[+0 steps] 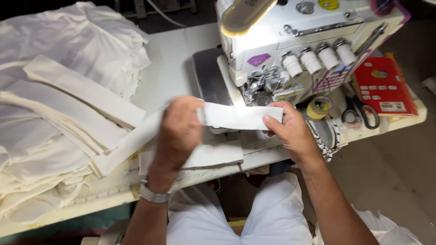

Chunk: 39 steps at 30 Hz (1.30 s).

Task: Measure, cut, and sew fabric strips using an overlock machine.

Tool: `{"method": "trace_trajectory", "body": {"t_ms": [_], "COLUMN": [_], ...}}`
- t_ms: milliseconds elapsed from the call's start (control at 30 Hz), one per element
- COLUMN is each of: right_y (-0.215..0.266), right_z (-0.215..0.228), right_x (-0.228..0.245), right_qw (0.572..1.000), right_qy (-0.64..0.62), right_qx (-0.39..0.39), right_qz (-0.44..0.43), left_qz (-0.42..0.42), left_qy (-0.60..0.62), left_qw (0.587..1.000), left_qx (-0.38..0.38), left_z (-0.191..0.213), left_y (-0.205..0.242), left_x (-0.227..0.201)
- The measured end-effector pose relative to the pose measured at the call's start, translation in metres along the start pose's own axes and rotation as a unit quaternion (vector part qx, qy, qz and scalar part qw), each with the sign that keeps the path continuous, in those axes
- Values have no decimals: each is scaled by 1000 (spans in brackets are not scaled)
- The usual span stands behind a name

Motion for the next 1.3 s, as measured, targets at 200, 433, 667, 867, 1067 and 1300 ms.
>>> {"method": "trace_trajectory", "body": {"t_ms": [200, 433, 667, 867, 1067, 1300], "right_y": [-4, -10, -14, -11, 44, 50], "right_z": [4, 7, 1, -11, -4, -75], "right_x": [2, -3, 0, 6, -30, -3], "right_qw": [999, 993, 971, 896, 848, 867], "right_qy": [-15, 89, 190, 372, 473, 438], "right_qx": [7, -75, -145, -228, -154, 22], "right_qz": [-46, -9, 8, 83, 185, 237], "left_qz": [47, 97, 132, 130, 281, 367], "left_qy": [-79, -107, -108, -81, -162, -197], "left_qw": [980, 977, 973, 984, 946, 909], "left_qx": [175, 158, 154, 94, 12, -35], "left_z": [-50, -60, -65, -42, 72, 83], "left_y": [-11, -14, -16, -11, 71, 133], "left_x": [-26, -19, -15, -16, -37, -29]}}
Point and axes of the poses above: each hand's wrist, its own y-axis away from the middle knuckle, its own z-axis out of the back of the hand, x = y × z, the point moved 1 cm from there along -y, towards the middle knuckle, and after that the axes turned 14 degrees about y, right-handed, at the moved point
